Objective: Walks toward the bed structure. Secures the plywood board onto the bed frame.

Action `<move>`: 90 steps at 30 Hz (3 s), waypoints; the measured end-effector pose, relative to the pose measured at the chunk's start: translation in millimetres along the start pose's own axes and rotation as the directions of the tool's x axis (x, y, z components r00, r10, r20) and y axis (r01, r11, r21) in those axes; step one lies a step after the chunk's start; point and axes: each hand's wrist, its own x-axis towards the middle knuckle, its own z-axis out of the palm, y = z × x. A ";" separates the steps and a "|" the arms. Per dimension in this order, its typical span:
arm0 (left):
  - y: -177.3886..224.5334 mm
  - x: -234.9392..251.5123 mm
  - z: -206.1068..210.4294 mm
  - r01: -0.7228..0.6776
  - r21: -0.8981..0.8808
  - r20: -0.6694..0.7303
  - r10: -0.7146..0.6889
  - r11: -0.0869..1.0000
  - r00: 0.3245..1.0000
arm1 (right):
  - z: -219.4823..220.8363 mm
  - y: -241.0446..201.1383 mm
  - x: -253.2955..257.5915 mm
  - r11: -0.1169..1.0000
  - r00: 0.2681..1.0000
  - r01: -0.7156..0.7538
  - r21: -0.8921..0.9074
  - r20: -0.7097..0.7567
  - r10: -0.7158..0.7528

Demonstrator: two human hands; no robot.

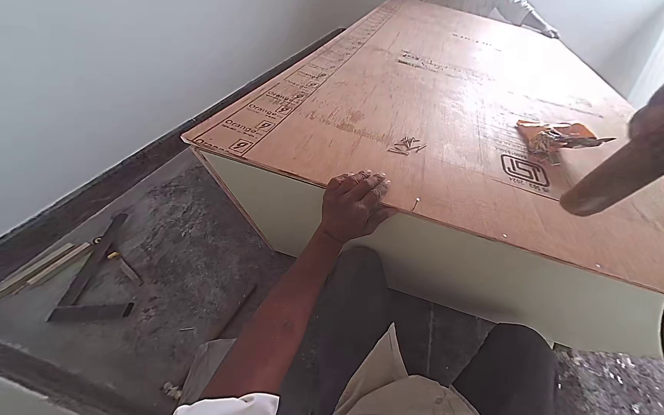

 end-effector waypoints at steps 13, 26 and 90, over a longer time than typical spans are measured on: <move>0.5 1.2 3.3 -0.006 0.002 -0.038 0.006 1.000 0.999 | -7.3 -1.3 1.9 1.000 0.999 -0.028 0.000 0.032 0.028; -0.3 0.6 2.1 -0.002 -0.009 -0.013 0.002 1.000 1.000 | -0.6 10.0 -31.1 0.950 0.952 0.108 -0.292 0.304 -0.015; -35.0 120.2 -24.3 0.625 -0.130 0.745 -0.340 0.770 0.574 | 28.0 110.4 -31.5 0.796 0.579 0.033 -0.604 0.661 0.478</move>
